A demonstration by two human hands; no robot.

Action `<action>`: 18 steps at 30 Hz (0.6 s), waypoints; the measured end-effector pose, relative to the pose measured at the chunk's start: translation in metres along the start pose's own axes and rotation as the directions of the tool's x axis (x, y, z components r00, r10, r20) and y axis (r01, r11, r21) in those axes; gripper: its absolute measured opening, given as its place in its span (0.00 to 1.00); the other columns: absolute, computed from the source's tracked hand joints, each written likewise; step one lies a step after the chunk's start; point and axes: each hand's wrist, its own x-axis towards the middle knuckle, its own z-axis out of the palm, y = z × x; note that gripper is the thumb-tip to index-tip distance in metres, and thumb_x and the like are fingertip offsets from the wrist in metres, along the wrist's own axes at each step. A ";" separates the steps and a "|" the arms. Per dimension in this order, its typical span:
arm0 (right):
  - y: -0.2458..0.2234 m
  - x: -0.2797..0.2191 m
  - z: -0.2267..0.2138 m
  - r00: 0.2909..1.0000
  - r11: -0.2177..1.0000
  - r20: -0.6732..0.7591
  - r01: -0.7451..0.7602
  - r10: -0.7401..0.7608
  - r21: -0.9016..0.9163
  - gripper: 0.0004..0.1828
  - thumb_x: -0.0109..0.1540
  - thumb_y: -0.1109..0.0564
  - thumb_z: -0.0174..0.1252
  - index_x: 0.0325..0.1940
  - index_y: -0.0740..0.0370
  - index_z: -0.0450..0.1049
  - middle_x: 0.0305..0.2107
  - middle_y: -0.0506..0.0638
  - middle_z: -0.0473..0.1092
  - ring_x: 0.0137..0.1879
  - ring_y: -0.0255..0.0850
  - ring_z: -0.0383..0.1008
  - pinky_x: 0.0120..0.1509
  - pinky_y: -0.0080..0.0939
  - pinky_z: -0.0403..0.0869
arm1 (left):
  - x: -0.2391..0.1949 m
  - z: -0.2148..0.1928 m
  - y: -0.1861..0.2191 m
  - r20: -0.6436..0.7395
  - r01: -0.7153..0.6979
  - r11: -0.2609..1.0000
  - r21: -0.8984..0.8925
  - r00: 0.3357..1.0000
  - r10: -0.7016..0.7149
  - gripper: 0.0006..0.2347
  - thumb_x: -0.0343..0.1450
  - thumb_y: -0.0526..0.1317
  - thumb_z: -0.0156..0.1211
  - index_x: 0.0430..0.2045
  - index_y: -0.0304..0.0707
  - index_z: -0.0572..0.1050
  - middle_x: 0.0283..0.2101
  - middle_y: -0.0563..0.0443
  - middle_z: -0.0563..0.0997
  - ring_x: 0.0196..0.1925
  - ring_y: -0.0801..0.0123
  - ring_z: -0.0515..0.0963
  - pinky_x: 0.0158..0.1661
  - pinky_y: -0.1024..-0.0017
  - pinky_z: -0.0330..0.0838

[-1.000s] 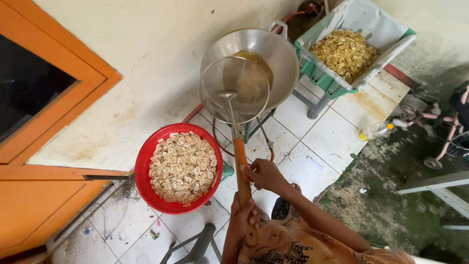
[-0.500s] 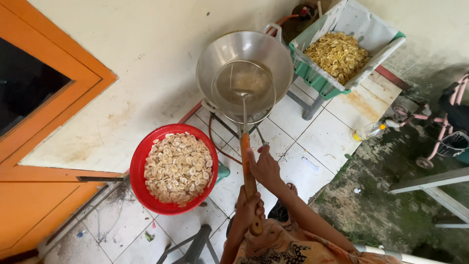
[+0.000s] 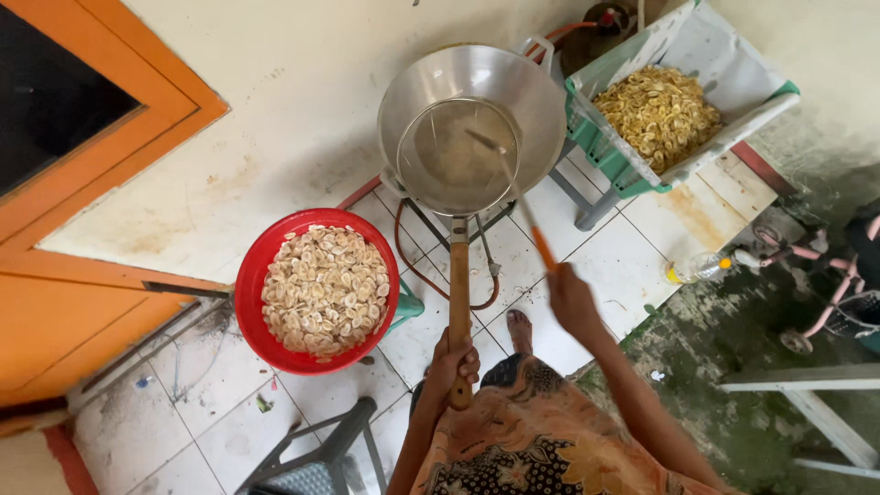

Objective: The person uses a wire skimmer to lift fried dough pieces from a wok of hot oil and transfers them into a red basin. They then add more dough pieces from the basin into the wok and stir them in the oil with a ladle.

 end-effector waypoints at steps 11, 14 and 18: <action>0.083 0.068 -0.152 0.995 0.884 0.014 0.092 -0.096 -0.457 0.16 0.67 0.47 0.43 0.49 0.62 0.66 0.15 0.47 0.66 0.15 0.40 0.63 0.19 0.38 0.62 | 0.030 0.063 -0.012 -0.069 -0.075 0.996 -0.049 0.995 0.072 0.08 0.72 0.36 0.53 0.43 0.41 0.65 0.20 0.53 0.63 0.14 0.77 0.60 0.15 0.78 0.58; 0.099 0.102 -0.134 0.992 0.853 0.125 0.093 -0.033 -0.514 0.16 0.67 0.46 0.43 0.49 0.59 0.64 0.16 0.46 0.68 0.17 0.41 0.68 0.19 0.39 0.68 | 0.045 0.077 -0.019 -0.106 -0.060 0.997 -0.053 0.993 0.054 0.05 0.72 0.35 0.53 0.36 0.41 0.64 0.20 0.53 0.63 0.14 0.77 0.60 0.15 0.78 0.57; 0.107 0.147 -0.092 0.978 0.823 0.201 0.158 -0.054 -0.546 0.17 0.66 0.45 0.42 0.49 0.60 0.65 0.22 0.51 0.71 0.25 0.50 0.73 0.29 0.50 0.71 | 0.074 0.079 -0.036 -0.050 -0.054 0.991 -0.119 0.998 0.048 0.10 0.73 0.36 0.51 0.47 0.45 0.63 0.20 0.53 0.63 0.14 0.77 0.60 0.16 0.78 0.58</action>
